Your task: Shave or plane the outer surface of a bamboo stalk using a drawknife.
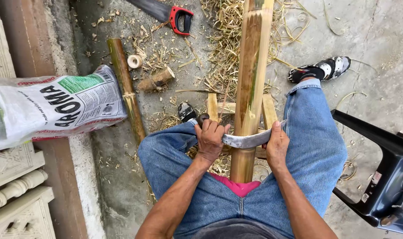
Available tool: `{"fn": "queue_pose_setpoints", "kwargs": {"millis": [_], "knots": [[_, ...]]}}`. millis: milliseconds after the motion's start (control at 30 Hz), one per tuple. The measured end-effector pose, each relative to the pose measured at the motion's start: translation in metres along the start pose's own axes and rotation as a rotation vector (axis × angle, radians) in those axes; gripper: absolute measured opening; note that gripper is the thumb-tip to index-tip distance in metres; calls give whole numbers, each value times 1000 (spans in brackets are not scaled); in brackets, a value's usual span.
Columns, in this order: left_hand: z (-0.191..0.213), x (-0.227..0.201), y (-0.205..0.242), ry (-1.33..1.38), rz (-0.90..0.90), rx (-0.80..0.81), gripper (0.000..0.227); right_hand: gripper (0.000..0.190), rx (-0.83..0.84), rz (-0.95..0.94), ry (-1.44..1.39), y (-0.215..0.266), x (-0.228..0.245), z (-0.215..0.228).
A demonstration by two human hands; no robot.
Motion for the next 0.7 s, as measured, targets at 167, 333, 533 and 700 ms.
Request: {"fn": "queue_pose_setpoints", "kwargs": {"millis": [167, 333, 533, 700], "knots": [[-5, 10, -39, -34, -66, -109, 25, 56, -72, 174, 38, -37, 29, -8], [-21, 27, -95, -73, -65, -161, 27, 53, -54, 145, -51, -90, 73, -29], [-50, 51, -142, -142, -73, -184, 35, 54, -60, 229, -69, -132, 109, -42], [-71, 72, -205, -126, -126, -267, 29, 53, -26, 332, -86, -188, 160, -62]]}}
Point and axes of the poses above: each hand's wrist, its own y-axis away from the middle knuckle, its own z-axis out of the back of the hand, x = y × z, the point moved 8 cm from there along -y, towards the middle knuckle, and after that the axes turned 2 degrees about z, right-handed, at the moved point
